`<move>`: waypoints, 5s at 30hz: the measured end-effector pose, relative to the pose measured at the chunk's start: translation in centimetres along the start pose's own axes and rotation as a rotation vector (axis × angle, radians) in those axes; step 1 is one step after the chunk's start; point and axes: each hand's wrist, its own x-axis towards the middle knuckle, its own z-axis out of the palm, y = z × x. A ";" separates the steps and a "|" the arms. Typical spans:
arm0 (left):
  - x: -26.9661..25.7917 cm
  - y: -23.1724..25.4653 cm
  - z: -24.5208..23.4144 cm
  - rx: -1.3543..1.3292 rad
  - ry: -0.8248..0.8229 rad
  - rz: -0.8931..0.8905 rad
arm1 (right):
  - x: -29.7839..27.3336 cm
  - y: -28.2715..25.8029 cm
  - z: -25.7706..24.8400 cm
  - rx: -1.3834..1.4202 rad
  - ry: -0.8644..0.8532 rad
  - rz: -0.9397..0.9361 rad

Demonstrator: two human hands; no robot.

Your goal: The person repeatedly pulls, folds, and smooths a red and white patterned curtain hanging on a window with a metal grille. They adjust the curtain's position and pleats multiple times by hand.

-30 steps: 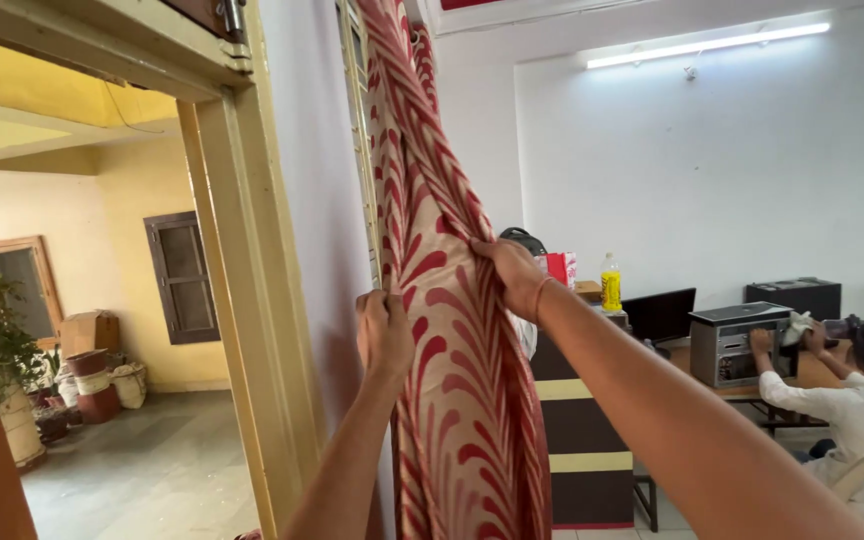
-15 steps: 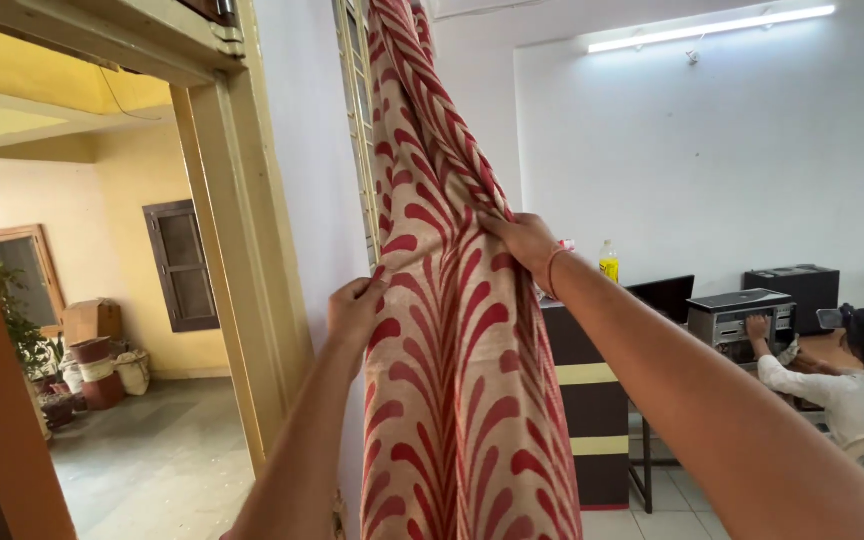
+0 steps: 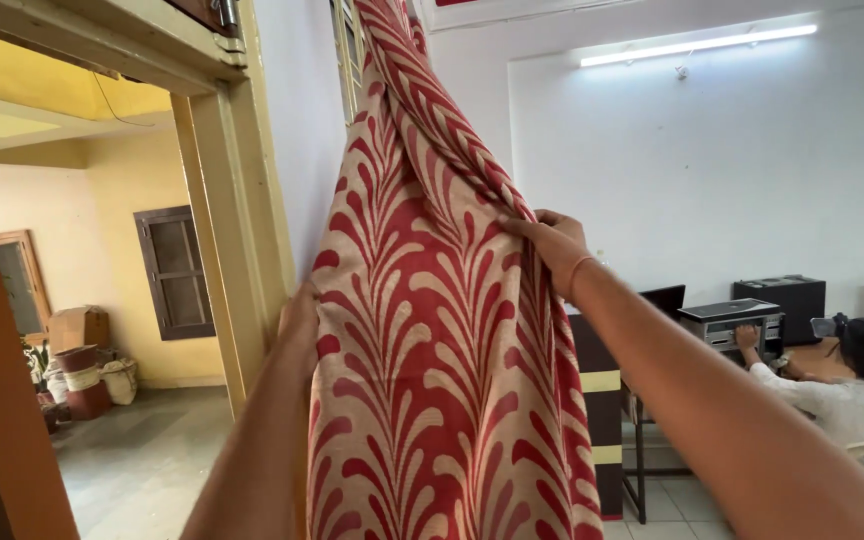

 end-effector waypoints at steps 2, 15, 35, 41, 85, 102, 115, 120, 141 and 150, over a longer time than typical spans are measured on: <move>-2.0 1.7 0.6 -0.270 -0.079 -0.004 | -0.4 -0.3 0.1 -0.013 -0.048 0.086; -2.8 0.8 4.2 0.155 -0.098 -0.057 | 2.4 2.1 1.4 0.033 -0.250 0.237; 1.8 -5.1 5.7 0.054 -0.187 -0.148 | 0.2 1.9 2.5 -0.221 -0.313 0.039; -5.3 1.9 3.2 -0.046 -0.080 -0.030 | 4.3 3.5 -0.2 -0.100 -0.138 0.021; -3.7 1.2 0.1 0.280 -0.114 -0.103 | 6.0 3.7 -1.3 0.042 -0.269 0.203; -3.5 -1.2 0.4 -0.132 -0.236 -0.162 | 0.8 0.3 1.4 -0.170 -0.484 0.249; -5.7 -0.1 1.3 0.119 -0.306 -0.375 | 0.6 1.3 1.3 0.019 -0.384 0.282; -1.7 -3.2 2.7 -0.073 -0.293 -0.405 | 1.4 2.4 1.5 -0.142 -0.546 0.124; -0.6 -8.7 2.5 0.286 -0.337 -0.469 | 7.5 7.7 1.1 0.069 -0.364 0.166; 0.1 -4.4 4.2 0.354 -0.051 -0.162 | 5.1 5.8 0.9 -0.042 -0.227 0.117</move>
